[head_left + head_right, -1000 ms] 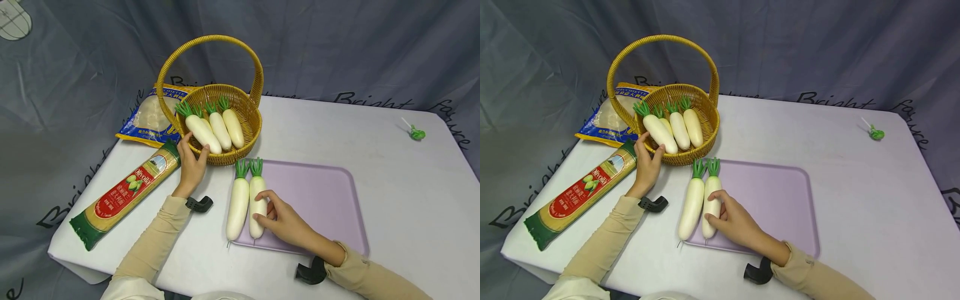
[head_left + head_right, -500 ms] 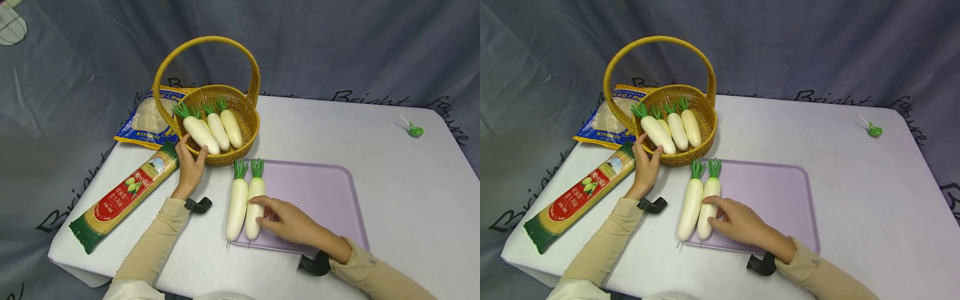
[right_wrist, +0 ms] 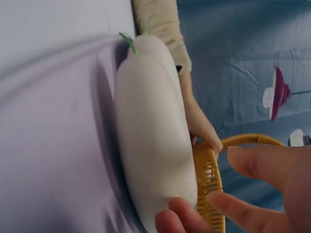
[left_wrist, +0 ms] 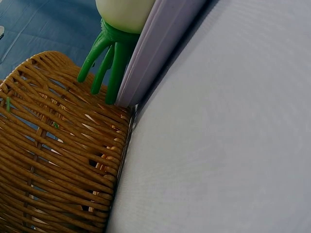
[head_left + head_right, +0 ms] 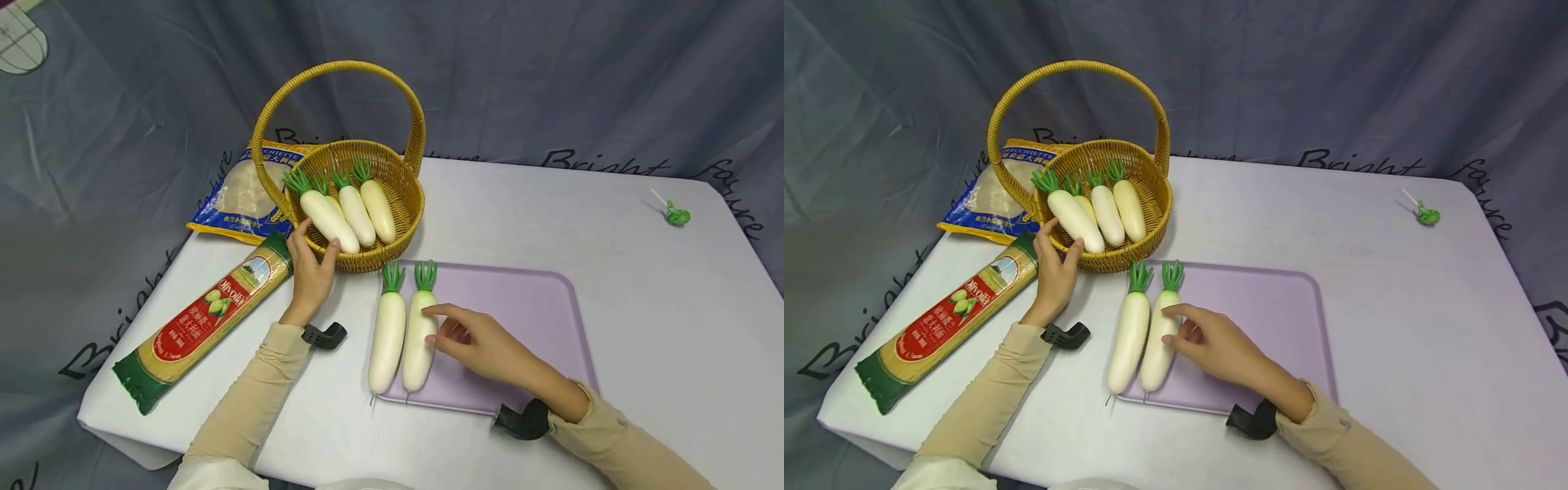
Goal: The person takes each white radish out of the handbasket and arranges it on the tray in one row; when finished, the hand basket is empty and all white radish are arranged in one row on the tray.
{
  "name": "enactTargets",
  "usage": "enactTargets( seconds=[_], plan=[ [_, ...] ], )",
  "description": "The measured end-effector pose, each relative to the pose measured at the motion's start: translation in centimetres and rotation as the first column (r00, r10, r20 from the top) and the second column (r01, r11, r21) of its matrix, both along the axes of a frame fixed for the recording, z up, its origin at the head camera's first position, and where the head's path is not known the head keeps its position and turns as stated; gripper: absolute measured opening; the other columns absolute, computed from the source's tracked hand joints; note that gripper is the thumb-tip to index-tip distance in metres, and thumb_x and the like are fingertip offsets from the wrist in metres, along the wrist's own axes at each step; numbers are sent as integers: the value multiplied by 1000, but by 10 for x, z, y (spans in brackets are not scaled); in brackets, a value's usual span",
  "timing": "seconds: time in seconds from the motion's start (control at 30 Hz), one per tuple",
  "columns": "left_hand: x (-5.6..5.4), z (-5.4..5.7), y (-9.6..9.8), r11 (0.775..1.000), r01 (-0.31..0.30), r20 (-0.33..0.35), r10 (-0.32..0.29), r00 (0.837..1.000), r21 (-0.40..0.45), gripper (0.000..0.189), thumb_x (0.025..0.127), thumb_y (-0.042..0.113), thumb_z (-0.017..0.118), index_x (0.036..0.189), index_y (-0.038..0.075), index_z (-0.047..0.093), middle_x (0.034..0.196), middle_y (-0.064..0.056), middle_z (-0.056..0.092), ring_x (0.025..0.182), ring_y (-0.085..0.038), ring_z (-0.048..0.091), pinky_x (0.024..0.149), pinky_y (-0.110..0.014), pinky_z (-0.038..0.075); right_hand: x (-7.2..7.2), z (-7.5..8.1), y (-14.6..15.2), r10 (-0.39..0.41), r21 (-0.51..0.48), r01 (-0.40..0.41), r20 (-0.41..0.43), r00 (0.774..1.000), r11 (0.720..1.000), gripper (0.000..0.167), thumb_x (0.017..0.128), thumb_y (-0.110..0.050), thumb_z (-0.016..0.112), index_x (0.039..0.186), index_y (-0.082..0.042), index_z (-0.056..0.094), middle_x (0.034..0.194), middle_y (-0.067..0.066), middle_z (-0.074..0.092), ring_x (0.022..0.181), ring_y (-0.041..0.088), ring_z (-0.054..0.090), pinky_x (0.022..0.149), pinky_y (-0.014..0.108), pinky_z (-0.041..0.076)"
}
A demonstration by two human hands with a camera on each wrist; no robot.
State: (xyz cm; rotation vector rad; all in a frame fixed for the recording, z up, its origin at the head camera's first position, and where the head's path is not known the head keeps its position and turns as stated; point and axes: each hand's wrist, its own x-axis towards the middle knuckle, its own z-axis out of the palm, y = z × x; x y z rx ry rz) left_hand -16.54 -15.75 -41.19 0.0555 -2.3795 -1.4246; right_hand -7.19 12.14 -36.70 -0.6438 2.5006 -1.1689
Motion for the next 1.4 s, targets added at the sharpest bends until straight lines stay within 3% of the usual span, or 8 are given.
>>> enactTargets(
  seconds=[0.27,0.43,0.67,0.97,1.2,1.4],
  plan=[
    [-1,-1,0,1000,-20,-8,20,1000,-4,60,87,32,52,137,15,24,137,-15,22,132,-22,22,110,-41,18,-11,2,5,-112,-70,113,22,993,991,35,87,-30,59,118,-14,56,85,-1,63,74,11,58,71,26,48],
    [-1,-1,0,1000,-16,-6,16,1000,-1,60,87,32,52,137,15,24,137,-15,22,132,-23,22,110,-42,19,-15,3,8,-179,-104,180,26,984,978,32,86,-26,60,115,-13,57,86,3,64,75,21,60,69,28,48],
    [-1,0,0,1000,-15,-1,15,1000,0,60,87,33,51,137,15,23,138,-15,21,132,-23,22,110,-42,19,-21,4,12,-230,-127,231,25,973,965,29,88,-22,58,115,-11,57,89,6,62,76,26,60,64,26,46],
    [0,1,0,1000,-14,-1,14,1000,3,59,87,32,51,137,15,24,138,-15,21,133,-23,21,110,-42,18,-28,-2,17,-234,-191,247,88,968,950,26,89,-12,53,114,-5,56,93,15,63,85,24,63,71,23,46],
    [-1,0,0,1000,-3,0,3,1000,7,60,88,33,50,138,15,22,139,-15,20,133,-24,21,110,-43,19,-38,-2,24,-211,-189,239,157,965,952,31,90,-14,50,119,-3,52,102,17,62,91,26,63,80,33,49],
    [-2,0,0,1000,0,-8,0,1000,10,60,88,33,51,138,16,22,139,-15,20,133,-24,21,109,-43,19,-48,1,31,-189,-247,232,188,964,941,36,93,-17,48,123,1,48,108,23,59,92,17,64,81,29,50]
  ],
)
